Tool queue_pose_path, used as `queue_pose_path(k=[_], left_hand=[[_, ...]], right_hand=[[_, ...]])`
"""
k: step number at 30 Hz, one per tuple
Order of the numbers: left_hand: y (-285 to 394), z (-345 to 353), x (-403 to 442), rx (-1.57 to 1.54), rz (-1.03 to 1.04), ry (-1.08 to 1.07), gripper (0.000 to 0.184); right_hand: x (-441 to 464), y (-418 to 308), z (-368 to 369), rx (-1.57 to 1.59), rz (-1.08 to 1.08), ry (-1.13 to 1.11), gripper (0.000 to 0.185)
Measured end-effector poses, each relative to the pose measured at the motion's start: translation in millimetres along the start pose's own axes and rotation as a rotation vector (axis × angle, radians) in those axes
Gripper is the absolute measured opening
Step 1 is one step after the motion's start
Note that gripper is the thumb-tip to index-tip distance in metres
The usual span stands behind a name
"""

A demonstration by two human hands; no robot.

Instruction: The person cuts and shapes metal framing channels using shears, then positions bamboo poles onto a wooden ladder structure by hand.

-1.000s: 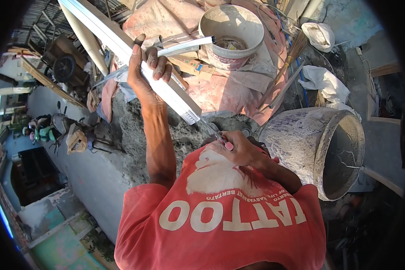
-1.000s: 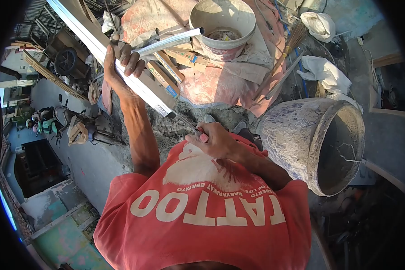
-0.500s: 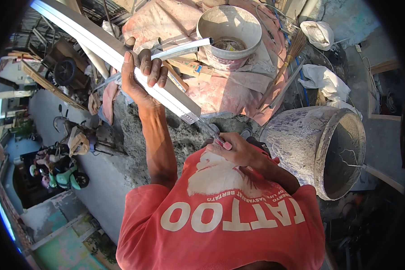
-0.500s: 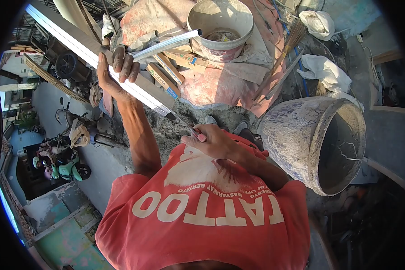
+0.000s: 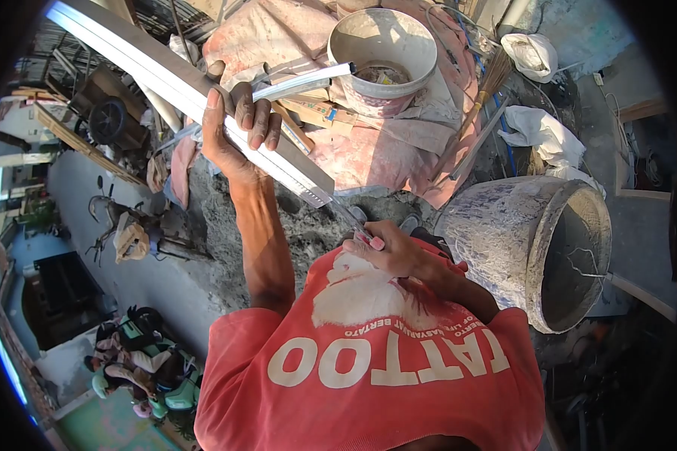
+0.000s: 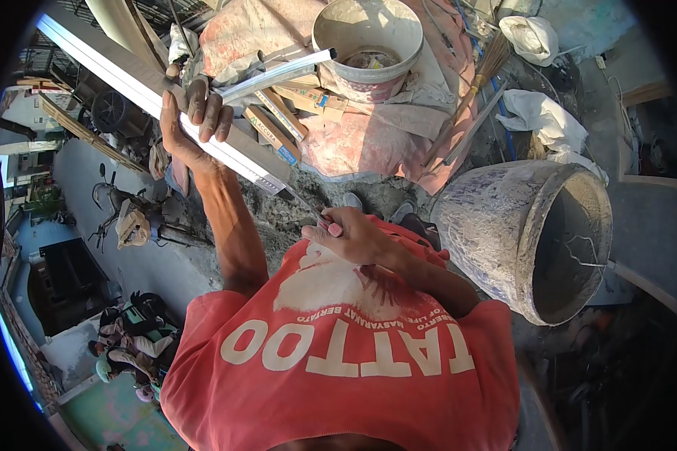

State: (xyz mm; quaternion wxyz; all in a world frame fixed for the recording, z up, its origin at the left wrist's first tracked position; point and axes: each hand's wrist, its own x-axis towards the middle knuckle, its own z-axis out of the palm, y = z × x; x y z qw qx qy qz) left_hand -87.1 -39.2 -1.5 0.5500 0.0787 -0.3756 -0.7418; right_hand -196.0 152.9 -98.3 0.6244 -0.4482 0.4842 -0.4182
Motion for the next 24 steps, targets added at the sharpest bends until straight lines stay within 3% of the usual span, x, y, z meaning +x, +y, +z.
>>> queue_pose_path(k=[4, 5, 6, 8, 10, 12, 16, 18, 20, 24], left_hand=[[0.0, 0.4, -1.9, 0.008, -0.028, 0.004, 0.028], [-0.6, -1.9, -2.5, 0.028, -0.026, -0.035, 0.018], [-2.1, -4.4, -1.3, 0.046, -0.02, -0.078, 0.037], [-4.3, -7.2, -1.8, 0.008, -0.028, -0.137, 0.038], [-10.2, 0.6, -0.2, 0.088, 0.096, -0.02, 0.035], [-22.7, -5.5, 2.7, 0.411, 0.328, 0.21, 0.036], [-9.4, -4.7, -0.2, 0.613, 0.028, 0.413, 0.034], [-20.5, 0.4, 3.0, 0.653, 0.134, 0.515, 0.04], [-29.2, -3.3, 10.8, 0.766, 0.094, 0.536, 0.039], [-29.7, -16.3, 23.6, 0.548, 0.164, 0.418, 0.032]], right_hand=[[1.2, -1.2, 1.3, -0.042, -0.014, 0.031, 0.035], [0.3, -0.3, 2.4, -0.039, -0.013, 0.036, 0.035], [0.6, 1.0, 2.1, -0.079, -0.027, 0.06, 0.035], [1.2, 5.4, 2.7, -0.117, -0.037, 0.079, 0.035], [5.5, 10.9, 0.2, -0.145, -0.067, 0.161, 0.034], [10.3, 17.3, 2.1, -0.156, -0.077, 0.21, 0.033], [17.7, 23.1, 4.3, -0.297, -0.117, 0.385, 0.031], [19.2, 23.6, 6.7, -0.309, -0.094, 0.373, 0.03], [20.8, 25.4, 6.8, -0.327, -0.076, 0.365, 0.031], [21.9, 43.0, -4.8, -0.266, -0.088, 0.28, 0.03]])
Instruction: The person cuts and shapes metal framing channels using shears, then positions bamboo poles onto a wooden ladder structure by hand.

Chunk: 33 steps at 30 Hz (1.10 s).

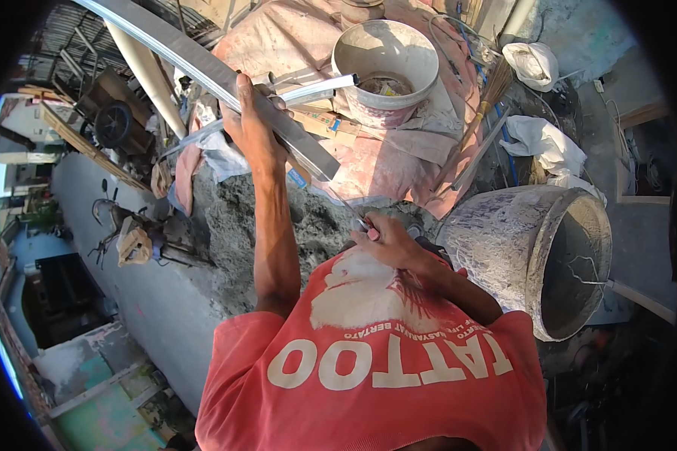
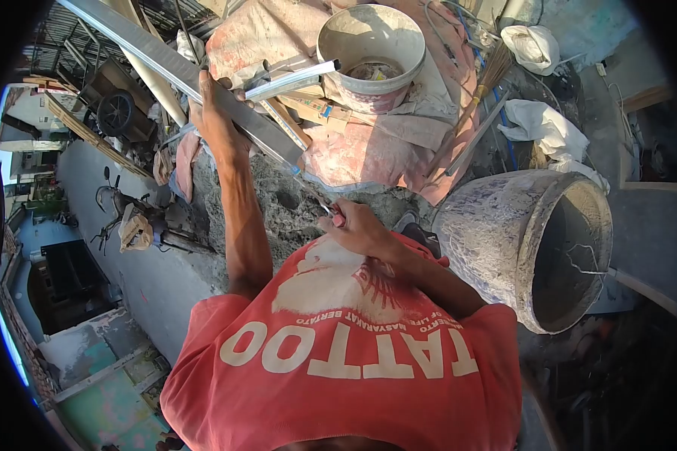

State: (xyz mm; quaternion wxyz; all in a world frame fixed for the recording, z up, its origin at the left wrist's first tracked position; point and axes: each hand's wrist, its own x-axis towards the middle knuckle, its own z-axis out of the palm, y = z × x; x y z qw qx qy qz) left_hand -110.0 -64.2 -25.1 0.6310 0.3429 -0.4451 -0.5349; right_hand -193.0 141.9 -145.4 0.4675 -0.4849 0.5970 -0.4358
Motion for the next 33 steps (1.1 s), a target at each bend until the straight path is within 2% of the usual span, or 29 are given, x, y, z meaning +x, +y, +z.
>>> queue_pose_path(k=[2, 4, 5, 7, 10, 16, 19, 22, 33], left_hand=[[2.5, -2.3, 9.0, -0.008, -0.002, 0.009, 0.029], [1.9, -6.8, 16.9, -0.156, 0.007, -0.111, 0.029], [3.9, -8.1, 19.1, -0.174, -0.056, -0.154, 0.03], [8.9, -2.5, 14.7, -0.171, -0.063, -0.189, 0.029], [10.9, 6.5, 9.8, -0.17, -0.073, -0.218, 0.035], [9.4, 6.9, 8.2, -0.171, -0.077, -0.253, 0.039], [11.0, 6.9, 8.2, -0.138, -0.075, -0.226, 0.04], [11.5, 7.6, 9.5, -0.189, -0.084, -0.222, 0.039], [19.4, 10.5, 4.4, -0.169, -0.075, -0.218, 0.039]], right_hand=[[-1.9, 2.4, -3.8, 0.031, -0.015, -0.052, 0.03], [-3.2, -3.1, -10.6, 0.15, 0.086, -0.168, 0.027], [-3.6, -13.4, -16.5, 0.143, 0.088, -0.172, 0.027], [1.2, -36.2, -29.8, 0.323, 0.267, -0.292, 0.024], [9.6, -30.1, -36.3, 0.309, 0.189, -0.36, 0.019], [9.3, -42.6, -41.1, 0.308, 0.097, -0.322, 0.024], [8.9, -44.2, -40.3, 0.35, 0.157, -0.346, 0.026], [8.6, -41.5, -35.6, 0.349, 0.109, -0.316, 0.027], [5.2, -45.9, -30.3, 0.337, 0.139, -0.281, 0.031]])
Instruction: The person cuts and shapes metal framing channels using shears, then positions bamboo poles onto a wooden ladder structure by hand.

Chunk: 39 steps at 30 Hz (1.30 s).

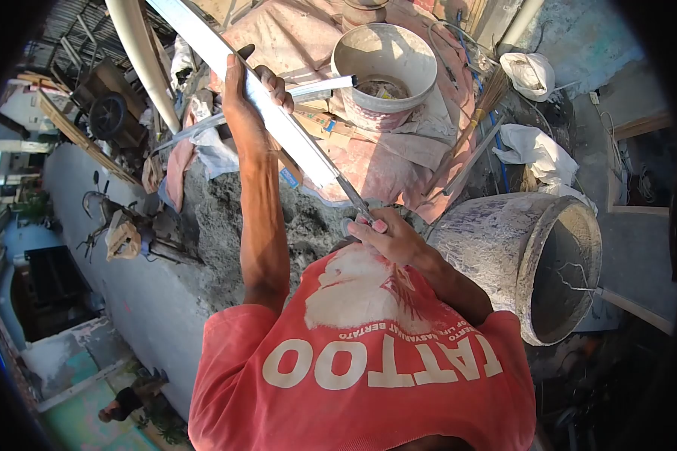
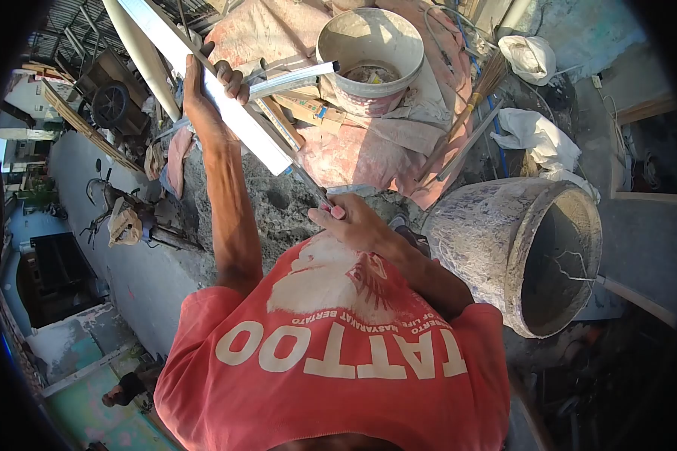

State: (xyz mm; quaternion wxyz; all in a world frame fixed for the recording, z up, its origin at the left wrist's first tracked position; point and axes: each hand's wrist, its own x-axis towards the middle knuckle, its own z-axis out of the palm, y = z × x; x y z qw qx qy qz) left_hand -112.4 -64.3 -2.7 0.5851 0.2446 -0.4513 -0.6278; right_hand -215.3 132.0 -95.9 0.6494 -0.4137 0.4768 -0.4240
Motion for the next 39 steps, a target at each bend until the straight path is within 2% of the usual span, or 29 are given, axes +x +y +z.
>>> queue_pose_path(k=[5, 7, 11, 13, 17, 19, 25, 31, 37, 39], left_hand=[[0.1, -1.4, -2.2, -0.011, -0.005, -0.012, 0.038], [1.2, -0.3, -2.6, -0.008, -0.007, -0.014, 0.038], [2.7, 1.3, -2.8, 0.001, -0.01, -0.027, 0.037], [2.7, 0.6, -3.8, -0.014, -0.023, -0.03, 0.037], [4.2, -1.4, -2.4, 0.032, -0.015, -0.059, 0.035], [4.0, -1.9, -3.6, 0.031, -0.029, -0.07, 0.034], [3.6, -3.4, -3.8, 0.011, -0.058, -0.082, 0.032], [3.5, -1.8, -8.3, 0.111, -0.046, -0.113, 0.032], [-7.6, -15.2, -4.2, 0.064, -0.055, -0.154, 0.032], [-7.4, -18.0, -2.0, -0.06, -0.043, -0.067, 0.032]], right_hand=[[-2.0, 3.3, 9.5, -0.013, -0.039, 0.037, 0.031], [-2.6, 1.4, 10.8, 0.017, 0.016, 0.026, 0.031], [-1.3, 7.2, 12.2, -0.016, -0.006, 0.06, 0.032], [-2.0, 5.8, 11.9, 0.081, 0.056, 0.03, 0.033], [-0.9, 8.0, 10.2, 0.008, -0.002, 0.018, 0.031], [-3.1, 3.4, 10.7, 0.131, 0.118, -0.009, 0.031], [0.6, 9.4, 11.8, 0.026, -0.014, 0.023, 0.035], [0.4, 19.1, 15.8, 0.072, 0.055, 0.021, 0.034], [4.6, 27.5, 18.2, 0.05, 0.031, 0.052, 0.03], [2.0, 25.5, 13.6, 0.018, -0.005, 0.045, 0.029]])
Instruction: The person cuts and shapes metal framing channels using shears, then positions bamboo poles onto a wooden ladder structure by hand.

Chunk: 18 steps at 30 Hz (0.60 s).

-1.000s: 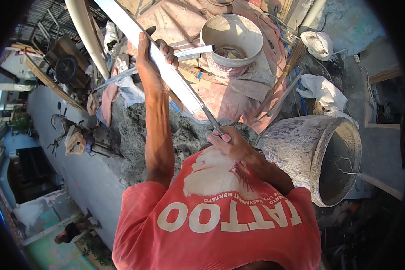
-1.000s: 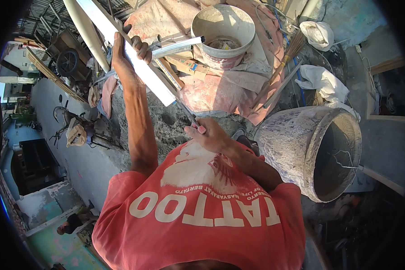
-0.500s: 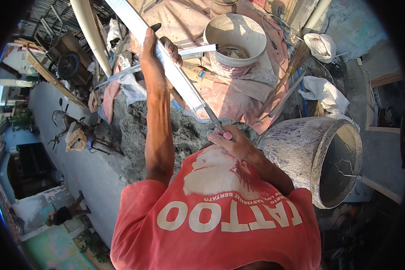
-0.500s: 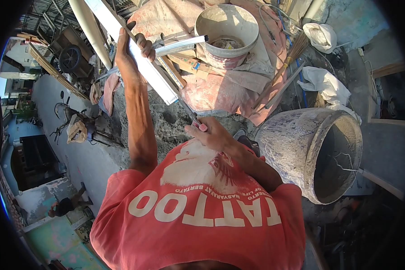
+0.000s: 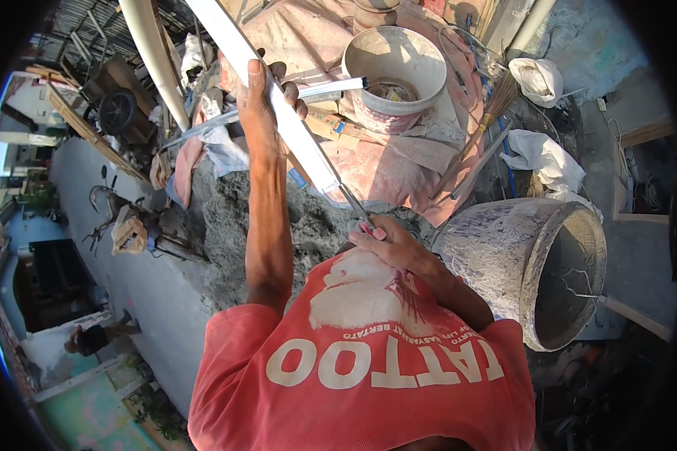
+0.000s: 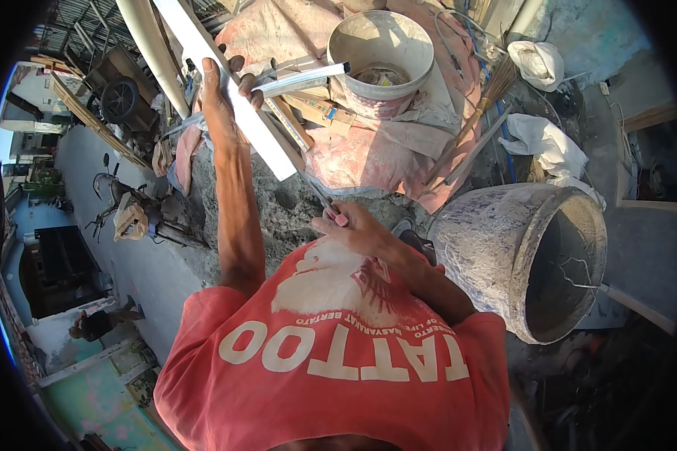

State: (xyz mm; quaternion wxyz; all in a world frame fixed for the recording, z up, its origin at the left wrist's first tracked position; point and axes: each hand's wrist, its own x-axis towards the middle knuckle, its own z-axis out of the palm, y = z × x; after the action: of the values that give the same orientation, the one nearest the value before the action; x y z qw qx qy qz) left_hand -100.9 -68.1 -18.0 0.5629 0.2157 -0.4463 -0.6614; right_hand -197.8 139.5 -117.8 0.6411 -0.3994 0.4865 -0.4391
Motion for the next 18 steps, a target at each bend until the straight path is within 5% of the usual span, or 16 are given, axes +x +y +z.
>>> queue_pose_path(k=[8, 12, 14, 18], left_hand=[[5.7, -12.8, 9.3, -0.227, -0.005, 0.044, 0.032], [-1.0, -27.2, 13.5, -0.399, -0.12, -0.073, 0.036], [-2.8, -19.2, 8.9, -0.239, -0.095, 0.121, 0.04], [0.3, -29.1, 12.9, -0.437, -0.115, -0.117, 0.026]], right_hand=[[-8.6, -7.1, -8.1, -0.164, 0.017, 0.019, 0.026], [-8.3, -16.9, -4.7, 0.057, 0.1, -0.143, 0.025], [-7.1, -14.8, -2.7, 0.15, 0.071, -0.191, 0.025], [-5.4, -22.9, -1.6, 0.217, 0.086, -0.317, 0.022]])
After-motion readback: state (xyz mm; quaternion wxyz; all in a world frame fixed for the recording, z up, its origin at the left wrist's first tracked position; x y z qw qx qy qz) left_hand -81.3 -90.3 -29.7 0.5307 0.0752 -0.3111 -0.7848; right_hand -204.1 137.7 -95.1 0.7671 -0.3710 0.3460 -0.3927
